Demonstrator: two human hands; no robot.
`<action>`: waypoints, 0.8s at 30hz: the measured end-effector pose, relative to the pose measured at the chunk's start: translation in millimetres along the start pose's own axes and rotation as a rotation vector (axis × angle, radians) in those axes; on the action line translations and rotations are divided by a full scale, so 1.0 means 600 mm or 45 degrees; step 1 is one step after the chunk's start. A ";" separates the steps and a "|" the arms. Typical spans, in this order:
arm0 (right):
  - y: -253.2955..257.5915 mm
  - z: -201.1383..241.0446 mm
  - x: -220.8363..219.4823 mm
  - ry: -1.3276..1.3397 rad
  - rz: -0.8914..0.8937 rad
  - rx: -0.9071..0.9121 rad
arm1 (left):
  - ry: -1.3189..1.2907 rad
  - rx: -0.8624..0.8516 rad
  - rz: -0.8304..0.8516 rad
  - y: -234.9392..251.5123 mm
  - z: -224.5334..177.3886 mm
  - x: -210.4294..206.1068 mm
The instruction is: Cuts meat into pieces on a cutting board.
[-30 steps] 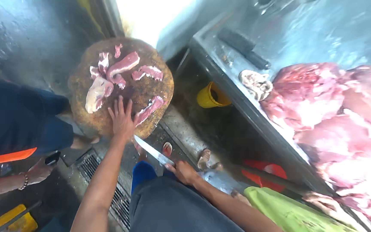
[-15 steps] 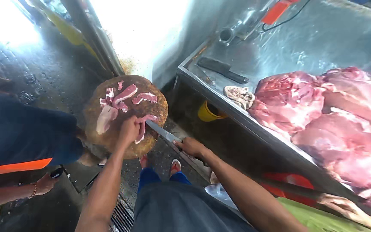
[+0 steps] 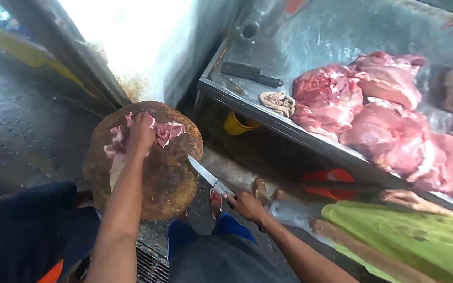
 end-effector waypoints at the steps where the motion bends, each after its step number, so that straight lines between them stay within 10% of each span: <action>1: -0.001 -0.003 -0.009 0.018 -0.010 0.008 | 0.059 -0.050 0.046 0.029 0.006 -0.010; 7: 0.011 -0.016 -0.032 0.057 -0.010 0.081 | 0.275 0.185 0.316 0.043 0.027 -0.007; 17: 0.036 -0.120 -0.025 0.412 0.077 0.210 | -0.282 0.247 -0.390 -0.204 -0.121 0.223; 24: 0.070 -0.133 0.015 0.436 0.136 0.270 | -0.782 0.316 -0.846 -0.282 -0.151 0.159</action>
Point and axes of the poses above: each hand's wrist, its own y-axis towards the middle knuckle, its own x-axis out of the back of the hand, z = x × y, the point moved 5 cm from there along y, towards the middle knuckle, and after that the axes turned 8 degrees about x, right-handed, at the moved point
